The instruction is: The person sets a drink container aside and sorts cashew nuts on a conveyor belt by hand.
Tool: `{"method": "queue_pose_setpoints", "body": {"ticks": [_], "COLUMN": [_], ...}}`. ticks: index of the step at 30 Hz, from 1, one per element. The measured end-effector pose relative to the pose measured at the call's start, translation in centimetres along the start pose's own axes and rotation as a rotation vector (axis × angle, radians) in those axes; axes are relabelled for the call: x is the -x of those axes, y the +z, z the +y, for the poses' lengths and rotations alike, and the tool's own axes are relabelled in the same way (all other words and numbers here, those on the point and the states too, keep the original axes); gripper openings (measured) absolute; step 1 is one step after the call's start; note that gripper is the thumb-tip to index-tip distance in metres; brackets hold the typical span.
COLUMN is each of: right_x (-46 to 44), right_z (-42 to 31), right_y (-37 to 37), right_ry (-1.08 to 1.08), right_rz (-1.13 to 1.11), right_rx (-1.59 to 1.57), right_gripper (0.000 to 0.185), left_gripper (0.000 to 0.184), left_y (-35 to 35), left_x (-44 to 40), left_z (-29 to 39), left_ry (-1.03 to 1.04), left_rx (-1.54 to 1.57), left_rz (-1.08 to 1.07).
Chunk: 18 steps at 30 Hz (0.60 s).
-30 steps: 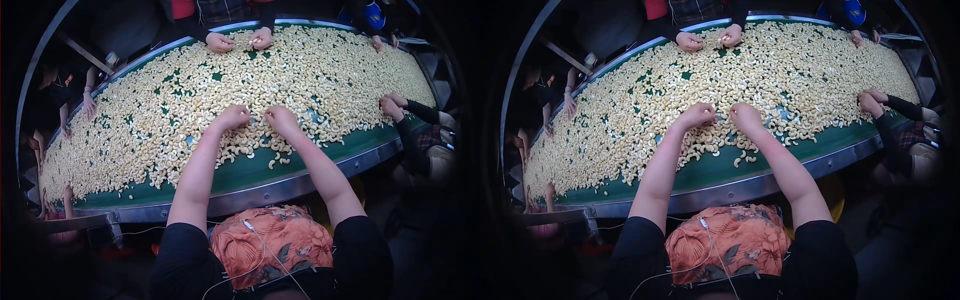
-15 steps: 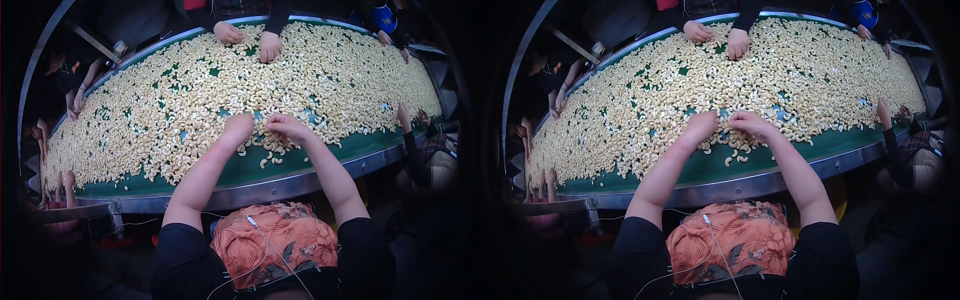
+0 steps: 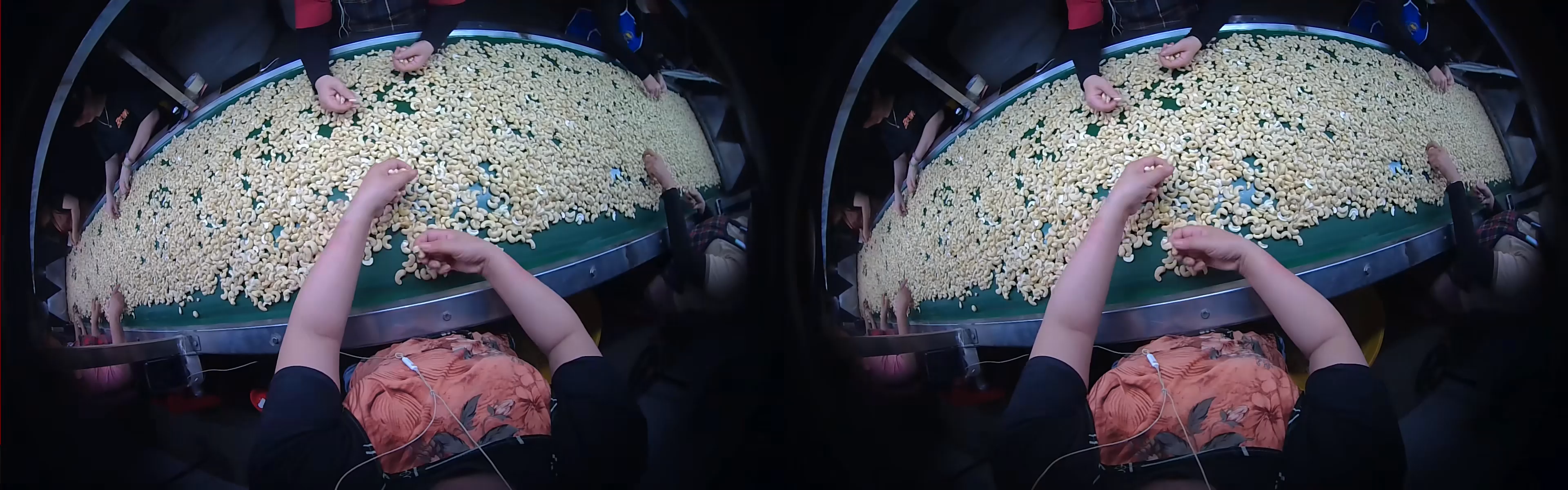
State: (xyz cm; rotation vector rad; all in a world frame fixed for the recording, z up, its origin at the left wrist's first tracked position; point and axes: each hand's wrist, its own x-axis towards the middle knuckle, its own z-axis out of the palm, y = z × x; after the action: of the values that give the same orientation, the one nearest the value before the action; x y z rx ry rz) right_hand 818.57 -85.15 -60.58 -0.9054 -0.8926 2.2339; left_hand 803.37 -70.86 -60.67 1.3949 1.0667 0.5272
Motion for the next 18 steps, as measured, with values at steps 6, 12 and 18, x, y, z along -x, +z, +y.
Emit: {"method": "queue_pose_setpoints", "body": {"ticks": [6, 12, 18], "right_x": [3.7, 1.5, -1.3], "right_z": [0.4, -3.1, -2.6], "right_y": [-5.9, -8.9, -10.9], "right_ry": [-0.119, -0.317, -0.278], "right_rz": [0.265, 0.938, 0.762], "right_rx": [-0.197, 1.285, 1.511], "right_gripper": [0.026, 0.020, 0.021], "left_gripper": [0.019, 0.014, 0.012], "left_y": [3.6, 2.7, 4.5], "left_x": [-5.5, -3.7, 0.1], "left_z": [0.1, 1.0, 1.9], "left_ry": [0.262, -0.081, -0.034], "left_rx": [-1.100, -0.077, 0.805], "left_rz": [0.155, -0.038, -0.017]}}
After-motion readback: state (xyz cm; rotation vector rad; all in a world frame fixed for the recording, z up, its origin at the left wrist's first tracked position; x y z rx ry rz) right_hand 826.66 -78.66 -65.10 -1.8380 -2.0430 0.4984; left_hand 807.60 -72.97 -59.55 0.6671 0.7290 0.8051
